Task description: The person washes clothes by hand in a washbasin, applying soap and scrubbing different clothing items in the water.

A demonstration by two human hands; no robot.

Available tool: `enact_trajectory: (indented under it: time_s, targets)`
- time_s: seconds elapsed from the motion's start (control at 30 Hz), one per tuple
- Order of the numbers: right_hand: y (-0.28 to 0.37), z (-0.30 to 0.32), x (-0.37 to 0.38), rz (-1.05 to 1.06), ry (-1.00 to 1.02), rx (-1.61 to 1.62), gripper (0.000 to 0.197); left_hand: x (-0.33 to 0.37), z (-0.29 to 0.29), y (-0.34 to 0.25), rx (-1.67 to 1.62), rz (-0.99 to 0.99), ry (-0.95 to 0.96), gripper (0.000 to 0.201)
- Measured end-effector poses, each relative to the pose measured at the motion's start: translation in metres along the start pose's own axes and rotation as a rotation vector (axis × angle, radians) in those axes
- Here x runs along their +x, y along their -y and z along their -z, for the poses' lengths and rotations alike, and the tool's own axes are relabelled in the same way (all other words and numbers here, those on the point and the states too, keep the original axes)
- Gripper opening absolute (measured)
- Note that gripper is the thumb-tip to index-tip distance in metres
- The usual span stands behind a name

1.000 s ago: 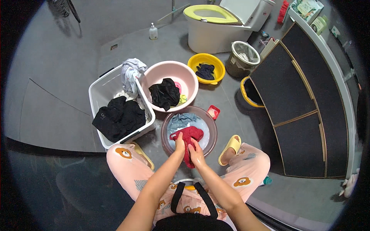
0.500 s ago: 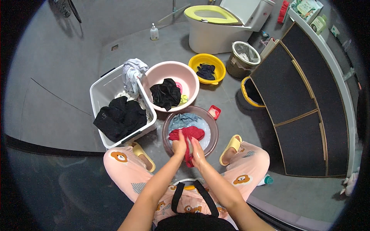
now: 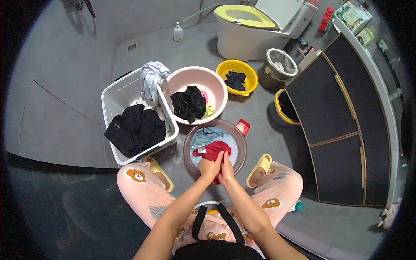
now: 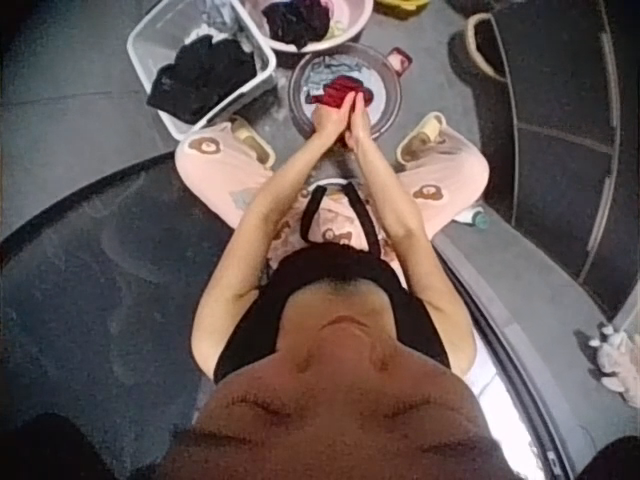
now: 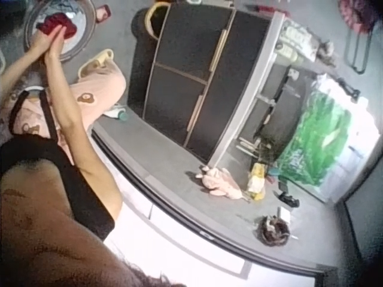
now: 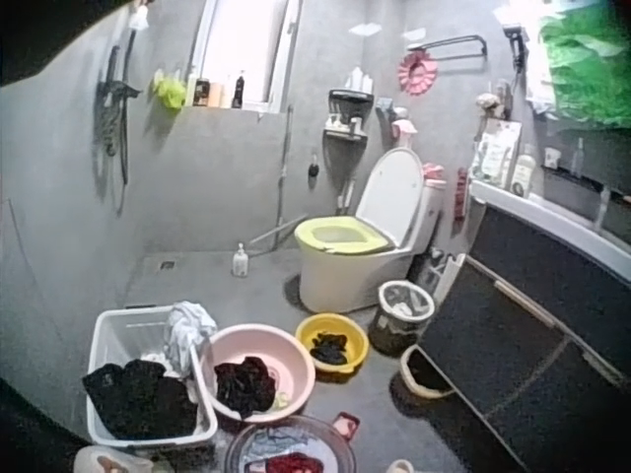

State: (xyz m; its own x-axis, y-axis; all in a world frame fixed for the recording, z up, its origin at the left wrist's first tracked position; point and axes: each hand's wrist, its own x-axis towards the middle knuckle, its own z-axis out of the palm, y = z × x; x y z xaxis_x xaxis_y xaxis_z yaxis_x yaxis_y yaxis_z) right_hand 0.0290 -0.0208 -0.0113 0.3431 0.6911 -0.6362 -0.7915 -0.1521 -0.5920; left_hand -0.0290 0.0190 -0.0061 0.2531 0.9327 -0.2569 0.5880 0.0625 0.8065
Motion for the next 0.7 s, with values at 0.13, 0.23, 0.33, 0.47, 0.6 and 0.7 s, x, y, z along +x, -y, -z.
enact_trajectory:
  time_s: [0.13, 0.23, 0.33, 0.47, 0.6, 0.7]
  targets:
    - [-0.014, 0.012, 0.010, 0.231, -0.218, -0.489, 0.046, 0.029, -0.002, 0.004, -0.225, 0.357, -0.083, 0.059]
    - [-0.014, 0.006, 0.010, 0.338, -0.152, -0.579, 0.040, 0.048, -0.012, 0.034, -1.001, 0.611, 0.144, 0.062]
    - [-0.010, 0.007, 0.013, 0.220, -0.208, -0.328, 0.042, 0.037, -0.015, 0.028, -1.368, 0.616, 0.437, 0.074]
    - [0.007, 0.000, 0.015, 0.180, -0.319, -0.453, 0.055, 0.020, -0.019, 0.006, -1.126, 0.517, 0.484, 0.076]
    - [0.005, 0.040, 0.042, 0.492, -0.371, -0.929, 0.053, 0.005, -0.027, -0.004, -0.543, 0.287, 0.394, 0.077]
    - [-0.003, 0.024, 0.032, 0.662, -0.357, -0.933, 0.043, -0.006, -0.042, 0.011, -0.527, -0.048, 0.026, 0.063]
